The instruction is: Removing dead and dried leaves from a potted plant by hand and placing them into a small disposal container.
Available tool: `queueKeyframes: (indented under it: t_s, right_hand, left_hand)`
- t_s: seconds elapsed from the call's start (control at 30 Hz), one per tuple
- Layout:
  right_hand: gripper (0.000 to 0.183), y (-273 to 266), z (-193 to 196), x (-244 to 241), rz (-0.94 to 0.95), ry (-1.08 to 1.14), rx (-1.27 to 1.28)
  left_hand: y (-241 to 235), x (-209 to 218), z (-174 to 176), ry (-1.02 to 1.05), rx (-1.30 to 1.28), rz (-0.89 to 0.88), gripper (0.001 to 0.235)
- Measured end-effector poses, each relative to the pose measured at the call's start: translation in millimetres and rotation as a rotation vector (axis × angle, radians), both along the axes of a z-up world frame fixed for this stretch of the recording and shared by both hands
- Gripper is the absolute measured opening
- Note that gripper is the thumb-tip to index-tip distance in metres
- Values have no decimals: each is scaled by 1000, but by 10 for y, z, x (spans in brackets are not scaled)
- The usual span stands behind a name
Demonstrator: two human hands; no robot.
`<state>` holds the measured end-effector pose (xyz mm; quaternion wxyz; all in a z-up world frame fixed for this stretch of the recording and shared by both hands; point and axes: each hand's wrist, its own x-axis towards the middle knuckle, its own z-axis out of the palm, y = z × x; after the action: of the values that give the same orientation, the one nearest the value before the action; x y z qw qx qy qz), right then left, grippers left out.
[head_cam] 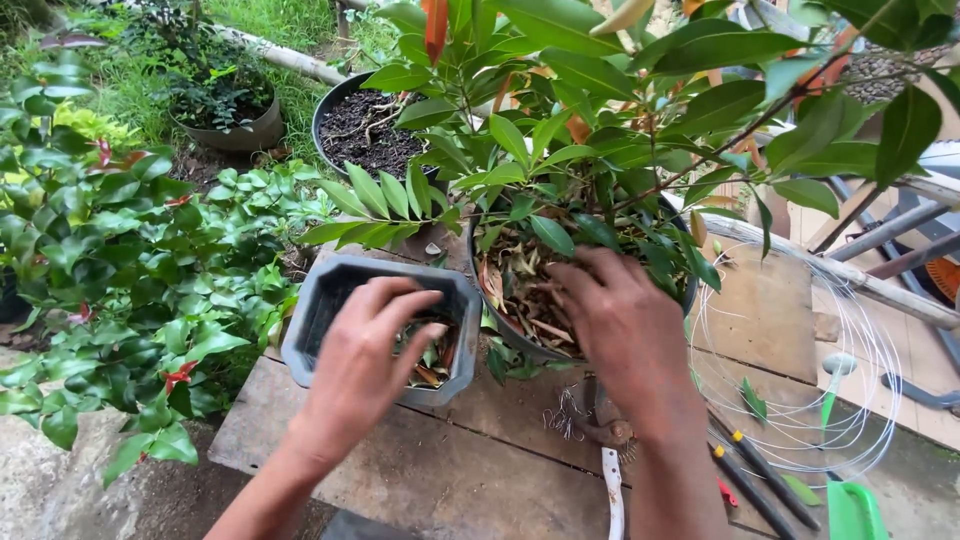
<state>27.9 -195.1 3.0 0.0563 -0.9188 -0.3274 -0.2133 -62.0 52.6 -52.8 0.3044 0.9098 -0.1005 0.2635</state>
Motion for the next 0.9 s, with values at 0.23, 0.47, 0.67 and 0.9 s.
queueKeyframes:
  t_s: [0.23,0.47,0.67,0.9]
  right_hand:
    - [33,-225,273,-156,-9,160,58]
    - [63,-344,167,-179,-114,212,-184]
    - [53,-208,99,-58,-16,280,-15]
    - [42,-428,323,-86,114,307,211]
  left_hand:
    - [-501,195,133,-127,311,201,50]
    - [-727,255,121,-122,393,218,43]
    - [-873,281,230,-77,323,128,56]
    - [-901,438,266,71,198,40,76]
